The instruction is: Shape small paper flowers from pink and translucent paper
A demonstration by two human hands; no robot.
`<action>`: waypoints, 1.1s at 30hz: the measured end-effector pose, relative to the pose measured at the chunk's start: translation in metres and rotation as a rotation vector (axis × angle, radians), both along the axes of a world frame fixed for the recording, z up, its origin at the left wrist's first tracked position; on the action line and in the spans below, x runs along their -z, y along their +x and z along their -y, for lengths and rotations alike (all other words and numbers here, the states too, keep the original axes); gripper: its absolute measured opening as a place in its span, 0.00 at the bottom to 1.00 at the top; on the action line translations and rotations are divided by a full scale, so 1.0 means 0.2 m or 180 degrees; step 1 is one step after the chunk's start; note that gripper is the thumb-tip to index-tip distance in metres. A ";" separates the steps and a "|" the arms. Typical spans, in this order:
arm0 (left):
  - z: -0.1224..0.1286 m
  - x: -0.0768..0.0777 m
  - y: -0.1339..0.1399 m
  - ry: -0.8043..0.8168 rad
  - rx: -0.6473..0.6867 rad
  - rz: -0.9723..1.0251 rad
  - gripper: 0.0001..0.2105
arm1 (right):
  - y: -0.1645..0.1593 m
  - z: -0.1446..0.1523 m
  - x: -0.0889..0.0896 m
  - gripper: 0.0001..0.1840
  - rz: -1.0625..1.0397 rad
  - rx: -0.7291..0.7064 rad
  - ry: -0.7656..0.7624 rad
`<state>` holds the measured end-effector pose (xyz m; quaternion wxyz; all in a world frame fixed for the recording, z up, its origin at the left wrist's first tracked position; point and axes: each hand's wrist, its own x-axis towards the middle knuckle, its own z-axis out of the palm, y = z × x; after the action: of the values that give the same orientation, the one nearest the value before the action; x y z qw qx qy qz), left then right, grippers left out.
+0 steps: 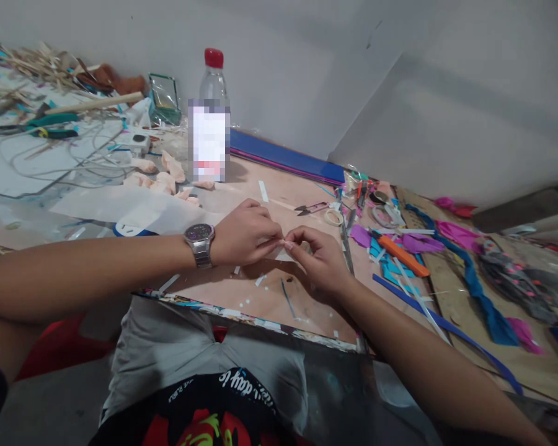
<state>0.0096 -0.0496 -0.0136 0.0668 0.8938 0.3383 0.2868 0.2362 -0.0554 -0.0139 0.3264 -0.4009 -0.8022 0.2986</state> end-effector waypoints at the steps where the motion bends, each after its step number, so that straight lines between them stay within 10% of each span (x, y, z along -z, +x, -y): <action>1: 0.00 0.00 0.00 0.0032 0.0001 -0.0023 0.18 | 0.00 0.00 0.01 0.08 -0.0080 -0.0020 -0.0182; 33: -0.05 0.03 -0.02 -0.0902 0.0045 0.0105 0.15 | 0.04 -0.05 0.04 0.06 0.0193 -0.0068 0.0881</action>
<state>0.0056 -0.0406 -0.0195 0.1999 0.8730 0.3678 0.2504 0.2438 -0.0446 -0.0225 0.3510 -0.3524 -0.8494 0.1763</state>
